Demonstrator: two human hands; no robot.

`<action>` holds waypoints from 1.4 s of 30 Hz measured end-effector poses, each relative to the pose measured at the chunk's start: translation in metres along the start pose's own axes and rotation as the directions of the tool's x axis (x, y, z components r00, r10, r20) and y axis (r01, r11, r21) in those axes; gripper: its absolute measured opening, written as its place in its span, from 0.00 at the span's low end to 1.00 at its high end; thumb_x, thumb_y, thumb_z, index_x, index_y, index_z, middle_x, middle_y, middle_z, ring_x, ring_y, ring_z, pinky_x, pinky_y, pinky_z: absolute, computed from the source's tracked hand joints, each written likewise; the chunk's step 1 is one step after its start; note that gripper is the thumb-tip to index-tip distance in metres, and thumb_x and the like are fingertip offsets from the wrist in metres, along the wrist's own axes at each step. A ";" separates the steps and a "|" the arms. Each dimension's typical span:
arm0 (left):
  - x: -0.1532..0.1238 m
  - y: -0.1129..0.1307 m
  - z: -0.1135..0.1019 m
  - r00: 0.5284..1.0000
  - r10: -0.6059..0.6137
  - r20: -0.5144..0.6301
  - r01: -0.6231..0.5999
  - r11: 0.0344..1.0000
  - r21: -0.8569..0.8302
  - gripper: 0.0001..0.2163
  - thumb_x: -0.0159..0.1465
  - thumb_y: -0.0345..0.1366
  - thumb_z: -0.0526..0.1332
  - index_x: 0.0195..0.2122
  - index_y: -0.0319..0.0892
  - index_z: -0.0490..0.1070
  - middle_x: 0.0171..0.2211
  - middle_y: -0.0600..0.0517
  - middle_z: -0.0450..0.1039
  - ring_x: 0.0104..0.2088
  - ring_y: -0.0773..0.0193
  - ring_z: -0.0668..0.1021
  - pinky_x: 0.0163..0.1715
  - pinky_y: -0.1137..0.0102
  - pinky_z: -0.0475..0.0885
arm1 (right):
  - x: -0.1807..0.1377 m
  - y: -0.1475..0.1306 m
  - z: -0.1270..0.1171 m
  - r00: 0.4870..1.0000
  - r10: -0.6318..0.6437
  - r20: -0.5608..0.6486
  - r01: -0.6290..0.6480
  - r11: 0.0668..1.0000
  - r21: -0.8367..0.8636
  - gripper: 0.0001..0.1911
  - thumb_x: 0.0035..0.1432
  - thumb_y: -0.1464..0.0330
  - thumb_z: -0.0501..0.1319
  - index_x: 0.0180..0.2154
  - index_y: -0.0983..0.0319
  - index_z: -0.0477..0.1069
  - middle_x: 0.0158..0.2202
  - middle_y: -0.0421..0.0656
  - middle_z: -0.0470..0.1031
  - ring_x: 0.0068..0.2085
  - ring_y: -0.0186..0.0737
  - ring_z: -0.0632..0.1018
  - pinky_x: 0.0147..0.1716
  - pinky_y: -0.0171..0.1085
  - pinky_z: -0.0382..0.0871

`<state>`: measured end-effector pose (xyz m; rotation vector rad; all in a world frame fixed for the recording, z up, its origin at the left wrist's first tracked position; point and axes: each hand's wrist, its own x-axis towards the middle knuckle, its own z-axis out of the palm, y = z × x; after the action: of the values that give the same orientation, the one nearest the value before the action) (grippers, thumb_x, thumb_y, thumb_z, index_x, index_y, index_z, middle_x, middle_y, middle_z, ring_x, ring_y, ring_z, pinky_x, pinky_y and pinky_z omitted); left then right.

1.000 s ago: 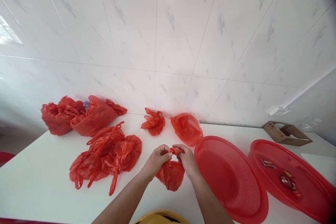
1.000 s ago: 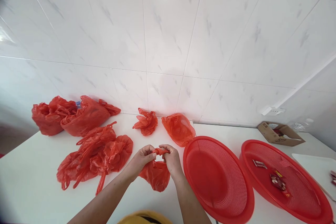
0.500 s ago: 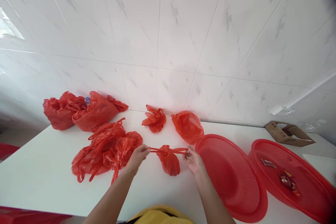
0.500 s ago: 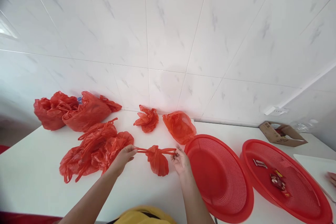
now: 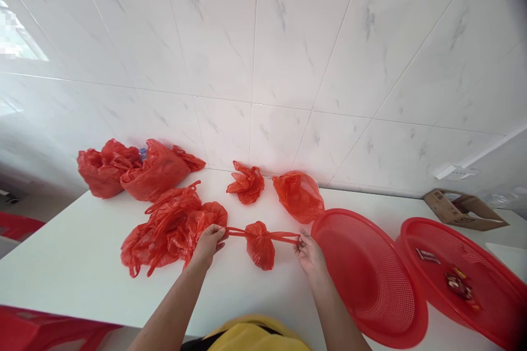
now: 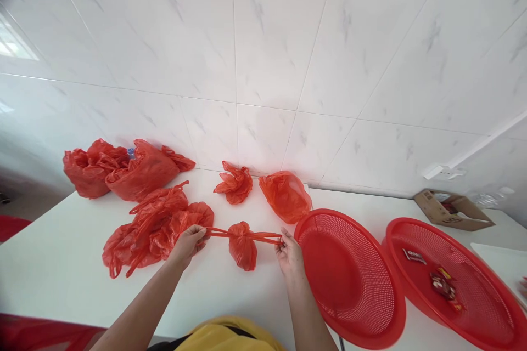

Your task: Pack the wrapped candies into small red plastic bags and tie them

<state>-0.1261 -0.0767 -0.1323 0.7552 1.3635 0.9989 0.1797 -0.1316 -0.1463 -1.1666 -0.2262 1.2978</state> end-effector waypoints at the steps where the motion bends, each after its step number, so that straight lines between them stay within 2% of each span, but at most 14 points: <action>1: -0.003 0.004 0.003 1.000 0.014 0.017 -0.014 1.000 -0.019 0.19 0.47 0.49 0.68 0.27 0.43 0.62 0.28 0.55 0.71 0.33 0.65 0.76 0.32 0.71 0.67 | -0.003 -0.003 0.000 1.000 -0.024 0.013 0.025 0.999 -0.034 0.09 0.46 0.67 0.67 0.34 0.56 0.75 0.29 0.40 0.72 0.31 0.36 0.74 0.33 0.38 0.74; 5: -0.024 0.029 0.024 0.977 0.121 0.174 -0.123 0.992 0.004 0.14 0.54 0.46 0.65 0.29 0.43 0.64 0.31 0.54 0.73 0.29 0.69 0.73 0.31 0.73 0.65 | -0.025 -0.023 0.015 0.984 -0.161 0.082 0.178 0.940 -0.292 0.12 0.50 0.62 0.66 0.38 0.57 0.74 0.38 0.42 0.75 0.41 0.41 0.75 0.43 0.41 0.70; 9: -0.050 0.047 0.062 0.914 0.163 0.372 -0.218 0.970 0.109 0.08 0.56 0.40 0.63 0.33 0.43 0.67 0.23 0.59 0.66 0.23 0.71 0.65 0.27 0.73 0.61 | -0.059 -0.040 0.052 0.932 -0.265 0.247 0.361 0.741 -0.566 0.13 0.55 0.63 0.60 0.42 0.57 0.74 0.47 0.44 0.75 0.49 0.44 0.73 0.51 0.44 0.65; 12: -0.061 0.047 0.086 0.840 0.165 0.516 -0.268 0.954 0.132 0.14 0.55 0.36 0.62 0.44 0.43 0.69 0.23 0.60 0.63 0.23 0.71 0.64 0.25 0.73 0.59 | -0.080 -0.043 0.077 0.850 -0.282 0.446 0.518 0.602 -0.607 0.13 0.56 0.66 0.56 0.43 0.56 0.74 0.45 0.44 0.75 0.47 0.44 0.73 0.50 0.44 0.65; 14: -0.065 0.045 0.095 0.791 0.165 0.590 -0.314 0.936 0.159 0.13 0.55 0.34 0.61 0.43 0.42 0.71 0.24 0.58 0.65 0.24 0.70 0.65 0.25 0.73 0.59 | -0.085 -0.042 0.085 0.801 -0.253 0.543 0.576 0.572 -0.584 0.15 0.57 0.68 0.55 0.44 0.55 0.74 0.45 0.43 0.75 0.46 0.43 0.73 0.49 0.44 0.66; 15: -0.065 0.045 0.098 0.780 0.159 0.606 -0.329 0.927 0.180 0.11 0.55 0.34 0.60 0.39 0.42 0.72 0.24 0.57 0.66 0.24 0.69 0.65 0.25 0.73 0.58 | -0.085 -0.041 0.086 0.795 -0.245 0.555 0.579 0.578 -0.575 0.16 0.56 0.68 0.54 0.45 0.55 0.73 0.45 0.43 0.75 0.47 0.43 0.73 0.49 0.44 0.66; 19: -0.067 0.048 0.099 0.820 0.108 0.562 -0.301 0.917 0.263 0.05 0.54 0.32 0.58 0.29 0.41 0.72 0.22 0.57 0.66 0.22 0.69 0.64 0.24 0.72 0.58 | -0.069 -0.037 0.073 0.848 -0.262 0.461 0.505 0.662 -0.553 0.24 0.50 0.72 0.56 0.50 0.52 0.70 0.53 0.41 0.71 0.53 0.43 0.70 0.52 0.43 0.64; 21: -0.069 0.049 0.098 0.817 0.088 0.570 -0.276 0.927 0.253 0.04 0.53 0.32 0.58 0.28 0.42 0.72 0.20 0.58 0.65 0.21 0.69 0.64 0.24 0.72 0.58 | -0.061 -0.031 0.065 0.860 -0.155 0.485 0.432 0.728 -0.532 0.26 0.48 0.72 0.59 0.50 0.52 0.70 0.54 0.41 0.70 0.54 0.43 0.70 0.52 0.44 0.63; 24: -0.070 0.045 0.098 0.797 0.069 0.601 -0.236 0.950 0.204 0.04 0.54 0.36 0.60 0.28 0.42 0.71 0.20 0.58 0.64 0.20 0.70 0.64 0.23 0.72 0.57 | -0.055 -0.017 0.056 0.792 0.091 0.603 0.265 0.839 -0.475 0.15 0.52 0.65 0.62 0.44 0.58 0.75 0.44 0.44 0.77 0.45 0.44 0.75 0.49 0.45 0.65; 26: -0.067 0.040 0.096 0.814 0.075 0.576 -0.210 0.963 0.171 0.06 0.55 0.38 0.61 0.31 0.42 0.72 0.21 0.58 0.65 0.21 0.70 0.64 0.24 0.72 0.58 | -0.052 -0.004 0.051 0.780 0.131 0.612 0.158 0.905 -0.394 0.13 0.54 0.60 0.62 0.38 0.61 0.76 0.37 0.45 0.78 0.40 0.42 0.76 0.48 0.45 0.66; 30: -0.054 0.033 0.082 0.888 0.112 0.445 -0.180 0.977 0.114 0.17 0.55 0.37 0.62 0.46 0.42 0.69 0.24 0.59 0.63 0.23 0.71 0.66 0.27 0.72 0.62 | -0.040 0.019 0.035 0.876 0.138 0.462 -0.078 0.986 -0.147 0.14 0.49 0.59 0.68 0.35 0.62 0.75 0.34 0.43 0.78 0.39 0.40 0.77 0.47 0.41 0.66; 33: -0.045 0.033 0.065 0.928 0.104 0.357 -0.168 0.974 0.151 0.20 0.52 0.35 0.63 0.48 0.42 0.68 0.26 0.58 0.64 0.26 0.69 0.68 0.30 0.71 0.65 | -0.028 0.028 0.021 0.907 0.196 0.373 -0.205 0.979 -0.014 0.15 0.46 0.60 0.70 0.36 0.60 0.74 0.33 0.42 0.78 0.38 0.37 0.77 0.43 0.38 0.68; 37: -0.034 0.030 0.039 0.961 0.067 0.267 -0.125 0.971 0.206 0.16 0.49 0.37 0.65 0.39 0.40 0.73 0.28 0.55 0.68 0.29 0.66 0.71 0.34 0.68 0.68 | -0.016 0.036 0.007 0.949 0.190 0.251 -0.210 0.976 0.056 0.16 0.44 0.60 0.71 0.35 0.59 0.75 0.28 0.40 0.75 0.37 0.40 0.78 0.42 0.40 0.71; 42: -0.020 0.012 0.019 0.970 0.084 0.229 -0.150 0.946 0.288 0.09 0.48 0.39 0.66 0.27 0.41 0.72 0.21 0.56 0.66 0.24 0.67 0.69 0.29 0.69 0.67 | -0.008 0.047 -0.002 0.978 0.140 0.152 -0.142 0.990 0.005 0.14 0.45 0.57 0.70 0.32 0.58 0.75 0.25 0.40 0.73 0.33 0.42 0.77 0.40 0.42 0.73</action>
<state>-0.1075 -0.0876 -0.1109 1.1548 1.3089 0.7802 0.1485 -0.1472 -0.1796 -1.0872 -0.2471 1.5133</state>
